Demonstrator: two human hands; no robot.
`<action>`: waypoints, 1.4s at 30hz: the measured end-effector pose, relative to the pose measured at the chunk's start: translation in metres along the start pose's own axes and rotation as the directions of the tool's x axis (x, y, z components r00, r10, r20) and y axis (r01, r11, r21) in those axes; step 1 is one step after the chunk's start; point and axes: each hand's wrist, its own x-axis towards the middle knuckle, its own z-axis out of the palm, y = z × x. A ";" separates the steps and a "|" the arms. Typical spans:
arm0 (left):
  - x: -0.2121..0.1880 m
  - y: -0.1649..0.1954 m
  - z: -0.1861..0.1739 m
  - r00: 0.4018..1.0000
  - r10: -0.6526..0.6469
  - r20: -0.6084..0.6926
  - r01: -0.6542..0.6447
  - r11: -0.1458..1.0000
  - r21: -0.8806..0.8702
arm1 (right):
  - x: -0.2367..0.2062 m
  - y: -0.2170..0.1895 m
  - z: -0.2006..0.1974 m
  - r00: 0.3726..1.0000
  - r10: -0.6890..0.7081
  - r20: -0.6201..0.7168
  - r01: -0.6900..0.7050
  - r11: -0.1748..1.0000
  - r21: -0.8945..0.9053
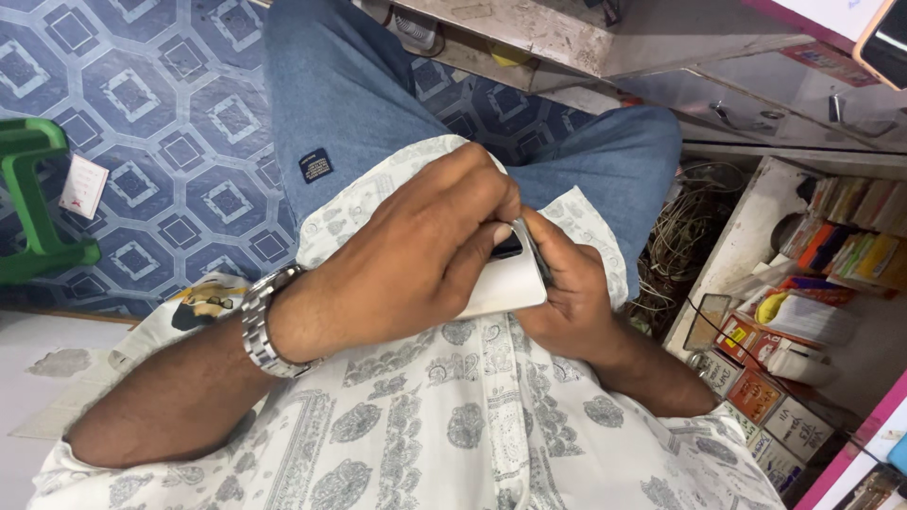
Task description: The person sits on the floor repairing a smartphone. They pry off and remove the phone's back cover, place it on the workbench, then use a screwdriver to unscrew and work on internal components while holding the opened phone on their lap, reaching to the bench for parts and tools.
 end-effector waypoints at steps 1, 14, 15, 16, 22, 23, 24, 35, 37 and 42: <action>0.001 0.001 0.000 1.000 0.015 0.007 -0.015 1.000 0.020 | -0.001 0.000 0.000 1.000 -0.005 -0.004 0.005 1.000 -0.004; 0.006 -0.003 -0.006 0.993 -0.003 0.121 0.007 0.999 -0.037 | -0.007 0.004 0.000 0.999 -0.032 0.018 0.033 0.999 -0.040; 0.007 -0.003 -0.006 0.992 0.002 0.123 0.003 0.999 -0.042 | -0.006 0.003 0.000 0.999 -0.032 0.025 0.033 0.999 -0.037; 0.007 -0.004 -0.005 0.992 0.009 0.126 -0.003 0.999 -0.048 | -0.006 0.003 0.000 0.999 -0.031 0.029 0.032 0.999 -0.036; 0.008 -0.007 -0.008 0.988 0.015 0.151 -0.006 0.998 -0.056 | -0.004 -0.001 -0.001 0.999 -0.001 0.038 0.002 1.000 -0.020; 0.009 -0.007 -0.008 0.988 0.013 0.156 -0.004 0.998 -0.063 | -0.004 -0.001 0.000 0.999 -0.003 0.037 0.003 1.000 -0.021; 0.009 -0.008 -0.008 0.987 0.013 0.161 -0.002 0.998 -0.069 | -0.004 -0.001 0.000 0.999 -0.006 0.035 0.007 1.000 -0.022; 0.007 -0.010 -0.007 0.984 0.084 0.157 -0.081 0.996 -0.027 | -0.006 0.001 0.003 0.999 0.047 0.004 -0.047 0.999 0.013; 0.008 -0.009 -0.006 0.986 0.072 0.148 -0.067 0.997 -0.035 | -0.006 0.001 0.003 0.999 0.051 -0.007 -0.051 0.999 0.001; 0.001 0.004 -0.007 0.995 0.011 0.104 -0.017 0.999 0.050 | -0.006 -0.002 0.005 1.000 0.020 -0.015 -0.020 1.000 -0.001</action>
